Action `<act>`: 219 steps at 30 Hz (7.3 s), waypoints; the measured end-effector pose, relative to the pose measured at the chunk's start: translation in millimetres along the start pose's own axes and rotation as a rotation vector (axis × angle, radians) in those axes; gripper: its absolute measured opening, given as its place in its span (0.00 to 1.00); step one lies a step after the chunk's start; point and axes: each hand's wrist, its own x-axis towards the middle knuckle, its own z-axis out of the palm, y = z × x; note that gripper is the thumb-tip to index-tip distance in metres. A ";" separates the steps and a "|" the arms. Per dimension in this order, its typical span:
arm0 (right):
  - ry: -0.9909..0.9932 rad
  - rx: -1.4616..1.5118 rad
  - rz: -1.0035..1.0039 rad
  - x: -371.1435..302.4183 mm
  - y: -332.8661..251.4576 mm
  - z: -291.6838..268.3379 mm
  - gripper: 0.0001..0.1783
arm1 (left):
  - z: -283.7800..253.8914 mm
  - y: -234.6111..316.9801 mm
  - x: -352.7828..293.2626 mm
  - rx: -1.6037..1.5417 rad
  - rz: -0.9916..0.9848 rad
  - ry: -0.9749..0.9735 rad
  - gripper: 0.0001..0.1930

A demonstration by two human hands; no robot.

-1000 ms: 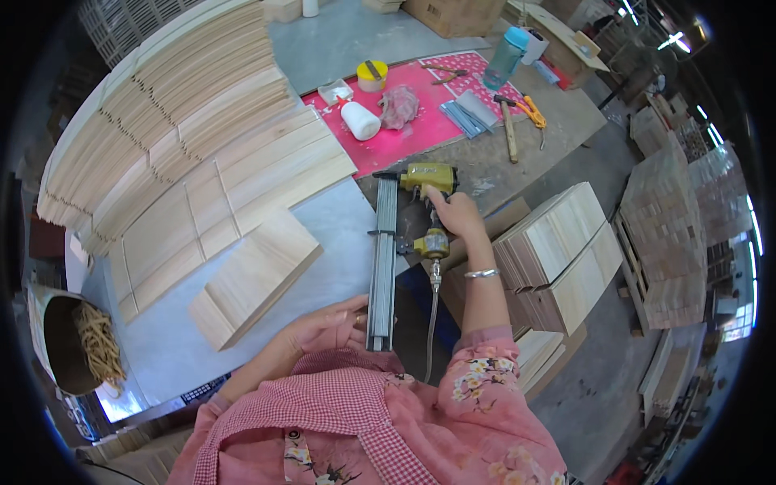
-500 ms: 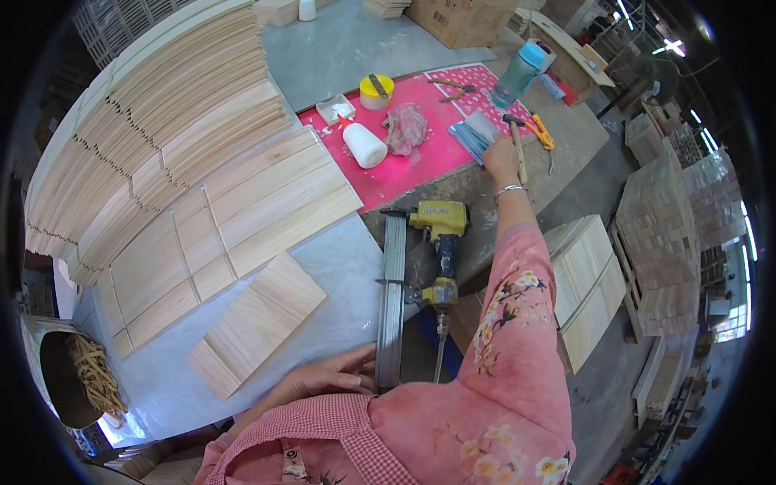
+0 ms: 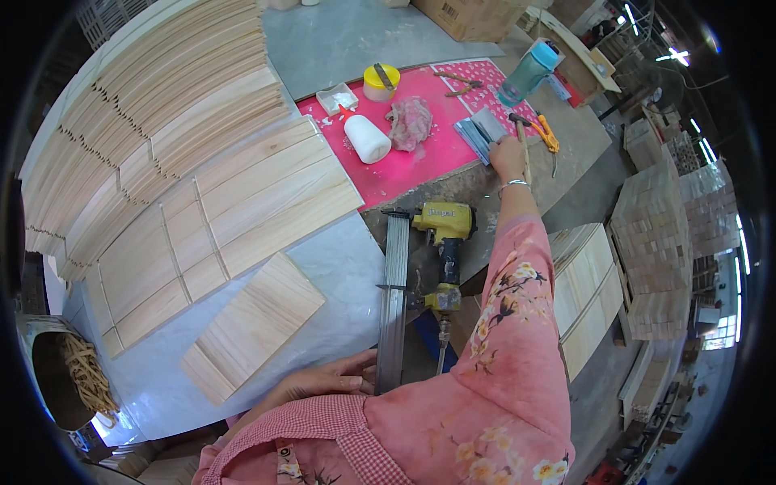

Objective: Assemble small wooden boxes using wood glue and a pneumatic stapler.

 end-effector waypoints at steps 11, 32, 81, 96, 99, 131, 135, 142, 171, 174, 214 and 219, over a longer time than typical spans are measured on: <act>0.320 0.424 -0.022 -57.6 -55.6 -44.5 0.13 | 13.6 -5.1 3.7 -0.088 -0.020 0.064 0.42; -0.075 0.516 -0.276 -278.1 -144.2 -49.2 0.15 | 9.5 -59.3 4.5 0.147 0.155 0.216 0.48; -0.419 0.770 -0.139 -361.6 -173.6 -233.3 0.06 | 24.4 8.9 -94.3 1.928 0.633 1.485 0.31; -0.625 0.478 -0.176 -328.2 -219.4 -230.7 0.10 | 3.0 15.5 -125.6 1.810 0.278 1.526 0.33; -0.651 0.427 -0.187 -328.4 -226.1 -233.3 0.12 | 2.3 14.2 -125.4 1.799 0.259 1.525 0.33; -0.488 0.452 -0.332 -331.9 -197.9 -222.0 0.23 | 11.6 16.1 -132.3 1.723 0.297 1.454 0.31; -0.446 0.439 -0.364 -335.4 -187.0 -212.5 0.22 | 24.6 4.8 -159.1 1.818 0.269 1.529 0.35; -0.541 0.426 -0.250 -345.7 -205.7 -234.0 0.22 | 39.3 -22.3 -215.0 1.496 0.147 1.510 0.34; -0.055 0.392 0.330 -570.0 -37.1 -156.2 0.26 | 349.3 135.9 -139.0 1.114 0.374 -0.537 0.21; -0.149 0.313 0.376 -582.8 -4.2 -157.6 0.26 | 375.0 109.4 -120.5 1.305 0.676 -0.643 0.22; -0.924 0.111 0.579 -655.6 63.5 -33.6 0.26 | 196.8 53.3 -111.6 2.334 0.362 0.374 0.29; -0.952 0.104 0.524 -664.3 73.8 -19.9 0.26 | 189.2 47.8 -116.7 2.370 0.230 0.421 0.29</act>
